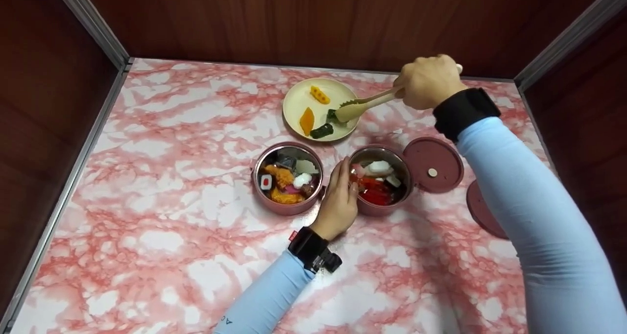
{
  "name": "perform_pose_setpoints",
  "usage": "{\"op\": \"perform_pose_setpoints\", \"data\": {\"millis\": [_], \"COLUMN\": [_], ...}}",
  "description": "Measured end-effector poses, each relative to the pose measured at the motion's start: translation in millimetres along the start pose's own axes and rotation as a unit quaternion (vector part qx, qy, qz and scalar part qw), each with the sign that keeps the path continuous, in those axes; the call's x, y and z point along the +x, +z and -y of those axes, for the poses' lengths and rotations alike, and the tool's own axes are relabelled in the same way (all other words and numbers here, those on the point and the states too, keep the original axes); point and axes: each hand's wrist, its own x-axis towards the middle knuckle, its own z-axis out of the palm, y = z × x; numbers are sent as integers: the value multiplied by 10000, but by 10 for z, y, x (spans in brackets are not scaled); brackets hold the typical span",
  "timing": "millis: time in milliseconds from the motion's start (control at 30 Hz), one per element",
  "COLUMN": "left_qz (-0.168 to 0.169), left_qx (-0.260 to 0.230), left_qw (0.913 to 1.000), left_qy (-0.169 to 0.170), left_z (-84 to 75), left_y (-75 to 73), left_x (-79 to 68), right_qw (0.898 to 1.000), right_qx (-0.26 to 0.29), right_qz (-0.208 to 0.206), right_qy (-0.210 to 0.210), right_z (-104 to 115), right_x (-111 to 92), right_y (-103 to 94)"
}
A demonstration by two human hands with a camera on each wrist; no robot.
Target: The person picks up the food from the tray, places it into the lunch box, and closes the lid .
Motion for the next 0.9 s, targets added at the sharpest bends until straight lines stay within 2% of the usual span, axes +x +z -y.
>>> {"op": "perform_pose_setpoints", "data": {"millis": [167,367,567,733,900], "left_qz": [-28,-58,-9,28,23], "left_qx": [-2,-13,-24,-36,-25], "left_qw": [10000,9999,10000,10000,10000], "left_qy": [8,89,58,60,8], "left_z": [12,20,8,-14,-10], "left_y": [-13,7,24,28,2], "left_x": [-2,-9,-13,-11,-3], "right_qw": [9995,9998,9980,9937,9921], "right_qx": [182,104,434,720,919], "right_qz": [116,98,14,63,-331], "right_qy": [215,160,449,852,783], "right_z": [-25,21,-86,-283,-436], "right_x": [-33,-56,-174,-451,-930], "right_y": [-20,69,-28,-175,-225]}}
